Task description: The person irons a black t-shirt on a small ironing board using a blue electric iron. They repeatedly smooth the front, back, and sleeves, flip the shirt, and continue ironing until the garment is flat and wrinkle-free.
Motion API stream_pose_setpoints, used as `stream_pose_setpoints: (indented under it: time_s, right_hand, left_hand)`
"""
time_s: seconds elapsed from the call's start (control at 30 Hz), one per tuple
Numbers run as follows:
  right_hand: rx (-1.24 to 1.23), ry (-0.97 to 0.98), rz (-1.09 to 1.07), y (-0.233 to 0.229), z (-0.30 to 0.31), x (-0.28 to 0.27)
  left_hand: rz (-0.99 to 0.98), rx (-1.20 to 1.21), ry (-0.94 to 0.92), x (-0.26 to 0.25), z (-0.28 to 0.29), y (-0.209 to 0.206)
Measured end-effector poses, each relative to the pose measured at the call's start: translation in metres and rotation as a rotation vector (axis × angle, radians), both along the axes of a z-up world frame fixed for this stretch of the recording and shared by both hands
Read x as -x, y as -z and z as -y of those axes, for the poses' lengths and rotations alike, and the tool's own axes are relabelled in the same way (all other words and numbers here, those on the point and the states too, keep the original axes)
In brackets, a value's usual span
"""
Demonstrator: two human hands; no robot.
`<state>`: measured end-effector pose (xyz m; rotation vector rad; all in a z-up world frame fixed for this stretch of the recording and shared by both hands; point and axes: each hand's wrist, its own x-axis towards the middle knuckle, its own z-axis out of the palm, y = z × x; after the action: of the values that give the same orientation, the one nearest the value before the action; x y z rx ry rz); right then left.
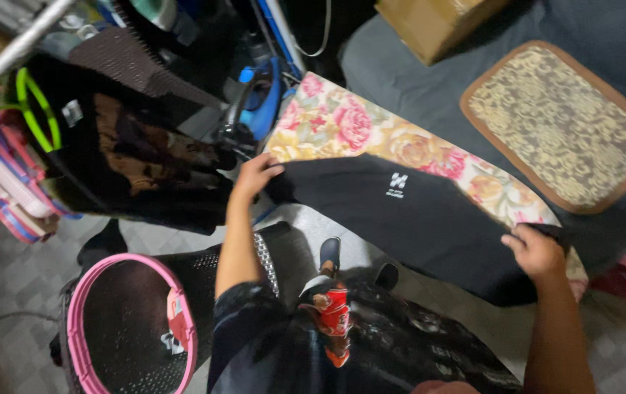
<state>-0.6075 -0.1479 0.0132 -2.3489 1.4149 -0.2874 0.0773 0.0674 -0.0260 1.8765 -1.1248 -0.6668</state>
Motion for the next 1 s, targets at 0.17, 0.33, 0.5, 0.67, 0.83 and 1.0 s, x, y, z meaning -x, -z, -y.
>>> stream_pose_setpoints:
  time_s: [0.17,0.33,0.5,0.67,0.83,1.0]
  right_hand:
    - [0.019,0.292,0.09,-0.039,-0.078,0.045]
    - [0.072,0.354,0.173,-0.061,-0.098,0.071]
    - [0.062,0.353,0.082,-0.049,-0.009,0.079]
    - [0.306,0.296,0.018,0.003,0.062,0.007]
    - [0.509,0.223,0.226,0.022,0.016,-0.106]
    - [0.189,-0.225,0.187,0.046,-0.035,-0.221]
  left_hand:
    - [-0.174,0.054,-0.137,0.004,-0.061,-0.059]
    - [-0.006,0.244,-0.103,-0.006,-0.015,-0.114]
    - [0.496,0.061,0.071,-0.034,0.15,-0.11]
    - [0.82,0.13,0.003,0.031,0.266,-0.05]
    - [0.726,0.416,-0.226,0.128,0.219,-0.041]
    - [0.587,0.275,0.25,0.202,0.103,-0.033]
